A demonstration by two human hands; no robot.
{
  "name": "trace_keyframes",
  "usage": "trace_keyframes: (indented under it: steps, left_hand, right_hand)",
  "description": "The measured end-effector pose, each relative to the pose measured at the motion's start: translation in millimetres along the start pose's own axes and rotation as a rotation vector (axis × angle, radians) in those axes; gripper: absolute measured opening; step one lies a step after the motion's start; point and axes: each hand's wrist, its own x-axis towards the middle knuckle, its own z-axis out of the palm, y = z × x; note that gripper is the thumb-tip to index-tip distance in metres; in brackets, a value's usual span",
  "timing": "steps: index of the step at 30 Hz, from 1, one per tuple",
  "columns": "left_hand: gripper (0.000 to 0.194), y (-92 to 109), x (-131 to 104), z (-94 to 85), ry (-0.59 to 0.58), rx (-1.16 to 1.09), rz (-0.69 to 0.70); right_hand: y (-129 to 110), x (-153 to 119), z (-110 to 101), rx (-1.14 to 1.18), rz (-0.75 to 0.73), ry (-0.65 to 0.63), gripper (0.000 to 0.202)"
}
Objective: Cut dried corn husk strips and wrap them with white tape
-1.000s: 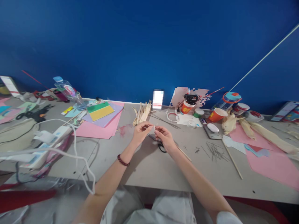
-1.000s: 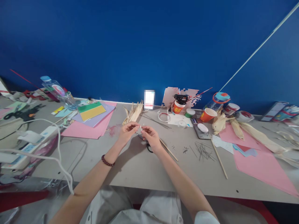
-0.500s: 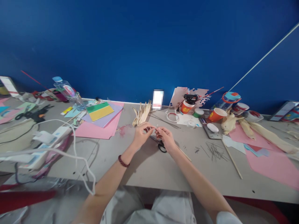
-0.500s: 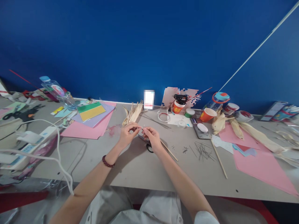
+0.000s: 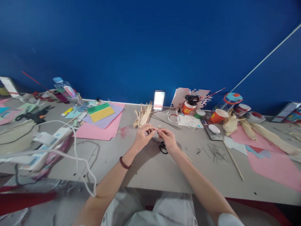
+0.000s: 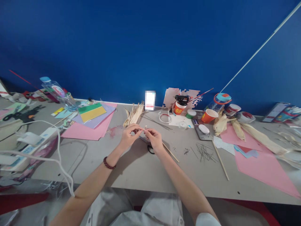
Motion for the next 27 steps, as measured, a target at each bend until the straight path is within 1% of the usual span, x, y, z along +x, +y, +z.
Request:
trace_keyframes:
  steps: [10, 19, 24, 27]
  left_hand:
    - [0.012, 1.6, -0.4, 0.8, -0.015, -0.012, -0.023]
    - [0.009, 7.2, -0.1, -0.4, -0.019, -0.041, -0.062]
    - [0.009, 6.6, 0.4, 0.0, -0.018, -0.047, -0.069]
    - [0.010, 6.8, 0.7, -0.1, -0.018, -0.051, -0.069]
  right_hand:
    - [-1.3, -2.9, 1.3, -0.022, -0.035, 0.043, 0.025]
    - [-0.7, -4.1, 1.3, -0.079, -0.051, 0.048, 0.026]
    - [-1.8, -3.6, 1.6, -0.082, -0.060, 0.044, 0.022]
    - [-3.2, -4.2, 2.4, -0.084, -0.057, 0.053, 0.023]
